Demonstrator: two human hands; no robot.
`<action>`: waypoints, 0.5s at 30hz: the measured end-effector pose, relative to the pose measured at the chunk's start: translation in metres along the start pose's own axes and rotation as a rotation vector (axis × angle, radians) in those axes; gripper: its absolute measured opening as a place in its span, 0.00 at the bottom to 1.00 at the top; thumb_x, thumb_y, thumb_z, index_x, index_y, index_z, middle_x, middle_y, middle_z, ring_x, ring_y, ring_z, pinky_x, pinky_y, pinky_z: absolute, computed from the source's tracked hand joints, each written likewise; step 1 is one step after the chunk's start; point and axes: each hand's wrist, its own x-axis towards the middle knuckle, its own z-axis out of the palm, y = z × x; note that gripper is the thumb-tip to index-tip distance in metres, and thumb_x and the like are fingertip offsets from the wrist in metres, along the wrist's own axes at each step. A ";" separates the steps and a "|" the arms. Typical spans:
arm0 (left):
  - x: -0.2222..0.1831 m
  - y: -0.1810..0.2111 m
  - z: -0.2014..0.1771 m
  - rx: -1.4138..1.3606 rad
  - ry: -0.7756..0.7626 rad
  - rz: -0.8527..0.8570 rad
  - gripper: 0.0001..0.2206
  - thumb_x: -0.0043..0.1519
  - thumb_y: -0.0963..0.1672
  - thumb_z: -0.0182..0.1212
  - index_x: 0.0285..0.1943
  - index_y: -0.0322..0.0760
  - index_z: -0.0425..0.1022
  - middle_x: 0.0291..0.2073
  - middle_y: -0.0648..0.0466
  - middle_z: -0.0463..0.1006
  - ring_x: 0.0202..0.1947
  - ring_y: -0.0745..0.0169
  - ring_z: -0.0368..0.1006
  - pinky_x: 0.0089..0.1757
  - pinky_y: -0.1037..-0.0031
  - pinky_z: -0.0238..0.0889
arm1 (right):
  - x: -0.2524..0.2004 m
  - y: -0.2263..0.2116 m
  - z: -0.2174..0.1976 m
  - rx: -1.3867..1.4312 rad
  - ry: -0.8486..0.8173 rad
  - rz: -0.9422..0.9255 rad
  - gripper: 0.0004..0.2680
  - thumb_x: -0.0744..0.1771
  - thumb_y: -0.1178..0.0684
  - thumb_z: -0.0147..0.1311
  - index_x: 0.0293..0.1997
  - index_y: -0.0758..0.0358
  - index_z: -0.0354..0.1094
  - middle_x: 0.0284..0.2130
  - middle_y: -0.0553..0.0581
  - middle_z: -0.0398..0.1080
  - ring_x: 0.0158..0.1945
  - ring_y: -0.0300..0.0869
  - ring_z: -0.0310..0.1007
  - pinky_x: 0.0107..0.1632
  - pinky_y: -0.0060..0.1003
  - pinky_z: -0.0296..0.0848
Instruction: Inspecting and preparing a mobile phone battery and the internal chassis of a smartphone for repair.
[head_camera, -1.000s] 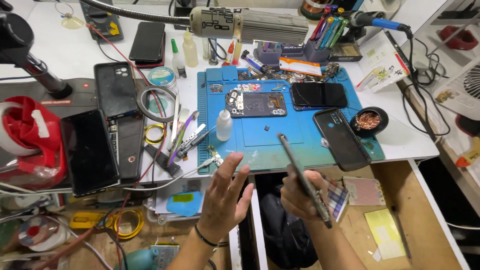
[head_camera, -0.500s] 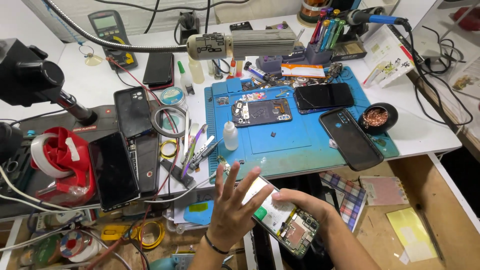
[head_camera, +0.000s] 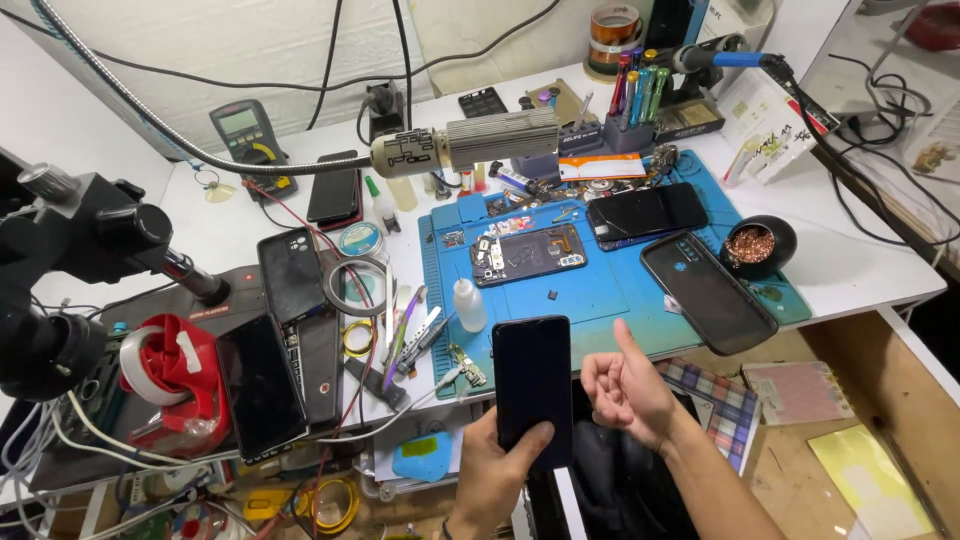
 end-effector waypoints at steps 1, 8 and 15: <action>0.000 0.009 0.004 -0.154 -0.012 -0.159 0.19 0.54 0.44 0.69 0.54 0.32 0.83 0.40 0.49 0.88 0.40 0.57 0.84 0.42 0.69 0.81 | 0.004 0.003 -0.004 0.061 0.088 -0.070 0.34 0.72 0.25 0.25 0.22 0.69 0.66 0.06 0.58 0.60 0.05 0.33 0.49 0.13 0.24 0.45; 0.006 -0.017 0.010 -0.216 -0.084 -0.129 0.12 0.54 0.46 0.72 0.39 0.32 0.82 0.30 0.55 0.81 0.32 0.66 0.76 0.36 0.73 0.74 | 0.008 0.003 -0.001 0.024 0.325 -0.160 0.28 0.74 0.30 0.28 0.26 0.65 0.64 0.07 0.56 0.59 0.08 0.33 0.44 0.18 0.28 0.50; 0.010 -0.024 0.010 -0.333 -0.104 -0.205 0.13 0.54 0.45 0.73 0.41 0.30 0.81 0.31 0.53 0.82 0.33 0.63 0.76 0.38 0.71 0.72 | 0.011 0.005 0.009 -0.157 0.499 -0.311 0.14 0.72 0.43 0.32 0.37 0.59 0.60 0.15 0.55 0.58 0.16 0.38 0.49 0.21 0.32 0.47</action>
